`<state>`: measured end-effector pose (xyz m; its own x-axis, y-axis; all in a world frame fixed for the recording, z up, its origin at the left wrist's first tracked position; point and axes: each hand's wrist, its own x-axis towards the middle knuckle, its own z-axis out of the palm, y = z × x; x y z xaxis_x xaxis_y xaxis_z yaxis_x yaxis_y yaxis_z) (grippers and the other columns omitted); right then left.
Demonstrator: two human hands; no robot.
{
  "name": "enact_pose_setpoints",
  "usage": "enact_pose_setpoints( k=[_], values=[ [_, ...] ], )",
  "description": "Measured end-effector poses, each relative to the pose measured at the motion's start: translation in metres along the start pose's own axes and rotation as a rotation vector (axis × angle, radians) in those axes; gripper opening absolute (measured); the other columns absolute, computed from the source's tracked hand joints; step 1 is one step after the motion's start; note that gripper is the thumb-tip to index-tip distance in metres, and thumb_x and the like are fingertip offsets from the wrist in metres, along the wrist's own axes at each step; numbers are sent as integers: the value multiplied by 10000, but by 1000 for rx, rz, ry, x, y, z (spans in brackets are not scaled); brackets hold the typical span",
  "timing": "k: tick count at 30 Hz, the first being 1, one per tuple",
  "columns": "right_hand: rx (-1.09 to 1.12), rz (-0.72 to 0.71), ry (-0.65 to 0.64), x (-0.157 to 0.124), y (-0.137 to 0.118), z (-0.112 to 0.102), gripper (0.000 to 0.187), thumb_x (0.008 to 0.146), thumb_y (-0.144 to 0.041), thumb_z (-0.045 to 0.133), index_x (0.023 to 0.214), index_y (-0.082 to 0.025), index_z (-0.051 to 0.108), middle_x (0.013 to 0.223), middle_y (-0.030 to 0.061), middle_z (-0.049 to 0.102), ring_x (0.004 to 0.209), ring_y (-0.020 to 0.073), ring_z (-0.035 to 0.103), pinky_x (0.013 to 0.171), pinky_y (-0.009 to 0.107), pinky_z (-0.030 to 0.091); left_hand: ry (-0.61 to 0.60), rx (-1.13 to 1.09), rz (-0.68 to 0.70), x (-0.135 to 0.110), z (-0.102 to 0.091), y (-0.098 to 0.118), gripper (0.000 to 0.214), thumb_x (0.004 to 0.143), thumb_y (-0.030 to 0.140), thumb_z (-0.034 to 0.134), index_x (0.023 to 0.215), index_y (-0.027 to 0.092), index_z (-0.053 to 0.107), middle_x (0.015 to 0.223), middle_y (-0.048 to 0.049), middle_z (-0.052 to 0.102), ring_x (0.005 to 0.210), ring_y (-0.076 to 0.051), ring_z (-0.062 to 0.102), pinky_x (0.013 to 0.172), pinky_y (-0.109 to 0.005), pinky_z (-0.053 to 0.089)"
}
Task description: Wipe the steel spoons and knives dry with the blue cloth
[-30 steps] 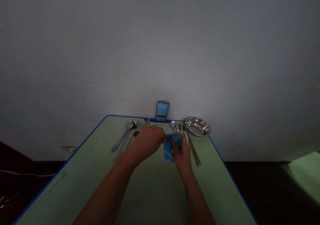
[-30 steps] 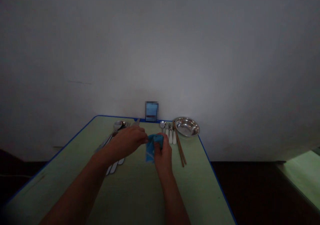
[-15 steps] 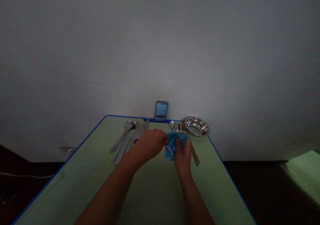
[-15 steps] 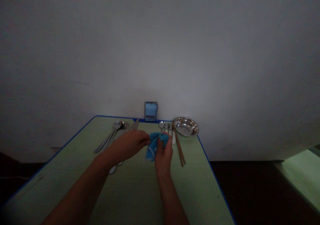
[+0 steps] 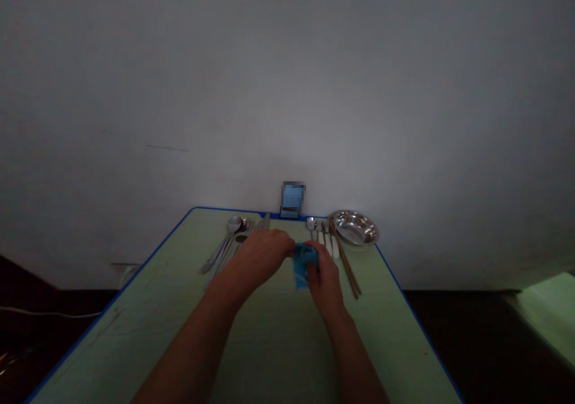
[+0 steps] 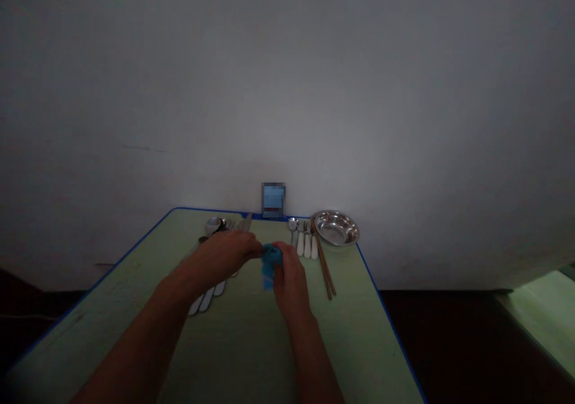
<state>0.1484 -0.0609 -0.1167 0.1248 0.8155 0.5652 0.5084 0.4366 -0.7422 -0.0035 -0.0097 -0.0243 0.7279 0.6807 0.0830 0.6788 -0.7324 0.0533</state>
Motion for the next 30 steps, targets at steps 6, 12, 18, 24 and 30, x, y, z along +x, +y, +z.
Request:
enact_pose_setpoints(
  k=[6, 12, 18, 24, 30],
  values=[
    [-12, -3, -32, 0, -2, -1, 265, 865, -221, 398, 1094, -230, 533, 985, 53, 599, 879, 185, 569, 776, 317, 448, 18, -3, -1, 1, 0, 0, 239, 865, 207, 456, 825, 158, 686, 800, -86, 678, 748, -225, 635, 637, -293, 432],
    [47, 107, 73, -1, 3, 3, 266, 869, -278, 402, 1105, -208, 500, 988, 58, 602, 839, 184, 575, 726, 312, 466, 48, -68, 6, 2, 6, 2, 241, 869, 211, 448, 835, 164, 682, 813, -79, 682, 768, -217, 633, 666, -298, 429],
    [135, 226, 210, 1, 5, 8, 257, 878, -357, 420, 1055, -188, 501, 847, 32, 610, 730, 161, 577, 659, 284, 474, 43, -138, -40, 5, 10, 9, 259, 874, 237, 444, 797, 154, 676, 762, -79, 670, 735, -209, 631, 642, -283, 415],
    [167, 286, 329, 7, 1, 11, 221, 882, -353, 425, 991, -173, 492, 833, 30, 611, 734, 148, 584, 678, 276, 472, 1, -188, -79, 9, 12, 15, 243, 865, 239, 452, 749, 160, 651, 720, -71, 671, 677, -195, 620, 582, -260, 396],
    [142, 264, 320, 6, 0, 10, 233, 859, -340, 461, 1030, -183, 485, 791, 16, 609, 697, 148, 572, 646, 273, 465, 25, -98, -51, 8, 12, 13, 219, 865, 249, 460, 821, 188, 665, 745, -58, 668, 729, -193, 631, 607, -253, 410]
  ],
)
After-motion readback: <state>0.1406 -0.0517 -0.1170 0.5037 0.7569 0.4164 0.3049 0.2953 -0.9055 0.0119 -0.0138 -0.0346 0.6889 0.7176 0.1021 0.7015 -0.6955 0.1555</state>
